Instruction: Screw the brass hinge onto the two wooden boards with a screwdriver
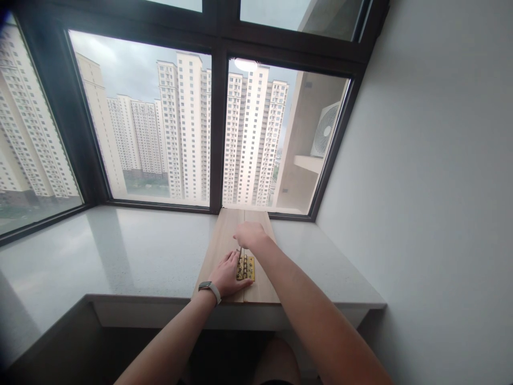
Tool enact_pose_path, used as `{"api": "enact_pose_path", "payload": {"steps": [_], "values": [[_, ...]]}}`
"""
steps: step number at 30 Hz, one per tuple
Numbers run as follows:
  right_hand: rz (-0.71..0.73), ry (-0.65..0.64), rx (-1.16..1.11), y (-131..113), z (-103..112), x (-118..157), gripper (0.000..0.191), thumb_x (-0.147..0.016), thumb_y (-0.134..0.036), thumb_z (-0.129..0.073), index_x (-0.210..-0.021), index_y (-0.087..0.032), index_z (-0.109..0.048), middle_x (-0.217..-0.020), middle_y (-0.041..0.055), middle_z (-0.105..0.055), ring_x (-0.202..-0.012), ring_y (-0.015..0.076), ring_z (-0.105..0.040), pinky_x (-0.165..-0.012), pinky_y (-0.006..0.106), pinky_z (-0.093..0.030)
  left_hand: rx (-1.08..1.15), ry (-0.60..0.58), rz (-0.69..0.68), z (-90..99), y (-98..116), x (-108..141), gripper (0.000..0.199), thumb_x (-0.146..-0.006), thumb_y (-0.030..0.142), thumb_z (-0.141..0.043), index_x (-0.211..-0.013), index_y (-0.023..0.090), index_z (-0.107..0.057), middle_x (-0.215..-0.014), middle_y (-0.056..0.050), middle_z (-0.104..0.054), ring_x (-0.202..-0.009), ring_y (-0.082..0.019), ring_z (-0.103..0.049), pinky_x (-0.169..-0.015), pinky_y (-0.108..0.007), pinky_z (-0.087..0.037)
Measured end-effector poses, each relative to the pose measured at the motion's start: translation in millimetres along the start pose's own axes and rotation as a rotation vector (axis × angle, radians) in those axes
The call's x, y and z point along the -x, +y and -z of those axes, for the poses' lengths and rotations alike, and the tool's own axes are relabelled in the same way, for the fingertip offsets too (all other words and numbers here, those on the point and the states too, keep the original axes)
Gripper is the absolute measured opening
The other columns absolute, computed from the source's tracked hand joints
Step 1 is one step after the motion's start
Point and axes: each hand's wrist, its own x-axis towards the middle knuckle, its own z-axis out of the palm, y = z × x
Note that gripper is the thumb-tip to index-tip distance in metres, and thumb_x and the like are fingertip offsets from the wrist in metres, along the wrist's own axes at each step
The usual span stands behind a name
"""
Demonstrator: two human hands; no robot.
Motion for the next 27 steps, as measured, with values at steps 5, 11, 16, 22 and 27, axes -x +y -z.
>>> {"api": "enact_pose_path", "payload": {"steps": [5,11,16,22,27], "values": [[0.035,0.028,0.026,1.9,-2.5,0.1,0.038,-0.097,-0.046,-0.057,-0.116,-0.018,-0.073,-0.119,0.0179,-0.072,-0.11,0.0286,-0.068,-0.086,0.034,-0.051,-0.004,0.002,0.001,-0.6,-0.9,-0.4,0.123,-0.07,0.091,-0.051,-0.159,0.009,-0.028,-0.163,-0.016,-0.033,-0.153,-0.037,-0.021,-0.127,-0.046,-0.017],[0.097,0.04,0.034,3.4,-3.8,-2.5,0.028,-0.092,-0.04,-0.065,-0.112,-0.022,-0.072,-0.116,0.0132,-0.074,-0.107,0.0268,-0.069,-0.082,0.033,-0.051,0.005,-0.012,0.009,-0.3,-0.8,-0.6,0.123,-0.07,0.091,-0.05,-0.159,0.009,-0.027,-0.164,-0.017,-0.032,-0.154,-0.037,-0.019,-0.127,-0.047,-0.015],[0.119,-0.004,-0.004,6.5,-5.6,-5.3,0.023,-0.09,-0.038,-0.069,-0.109,-0.025,-0.07,-0.114,0.009,-0.074,-0.104,0.0245,-0.069,-0.08,0.03,-0.05,0.022,-0.019,0.006,1.1,-0.4,0.7,0.121,-0.071,0.089,-0.05,-0.16,0.011,-0.024,-0.164,-0.016,-0.031,-0.154,-0.038,-0.017,-0.126,-0.049,-0.014],[0.032,0.023,-0.025,5.4,-6.9,-2.8,0.049,-0.094,-0.056,-0.059,-0.125,-0.019,-0.065,-0.125,0.0179,-0.069,-0.113,0.0292,-0.066,-0.087,0.034,-0.05,-0.012,0.028,-0.008,1.2,4.5,3.7,0.115,-0.074,0.086,-0.048,-0.158,0.01,-0.029,-0.162,-0.018,-0.034,-0.153,-0.038,-0.021,-0.127,-0.047,-0.013],[-0.028,0.028,-0.006,3.4,-2.0,2.2,0.051,-0.099,-0.059,-0.049,-0.12,-0.019,-0.071,-0.122,0.0191,-0.071,-0.114,0.0312,-0.066,-0.089,0.036,-0.05,-0.011,0.039,-0.011,2.9,7.1,4.9,0.113,-0.075,0.085,-0.047,-0.159,0.011,-0.029,-0.162,-0.016,-0.035,-0.153,-0.039,-0.022,-0.127,-0.048,-0.014]]}}
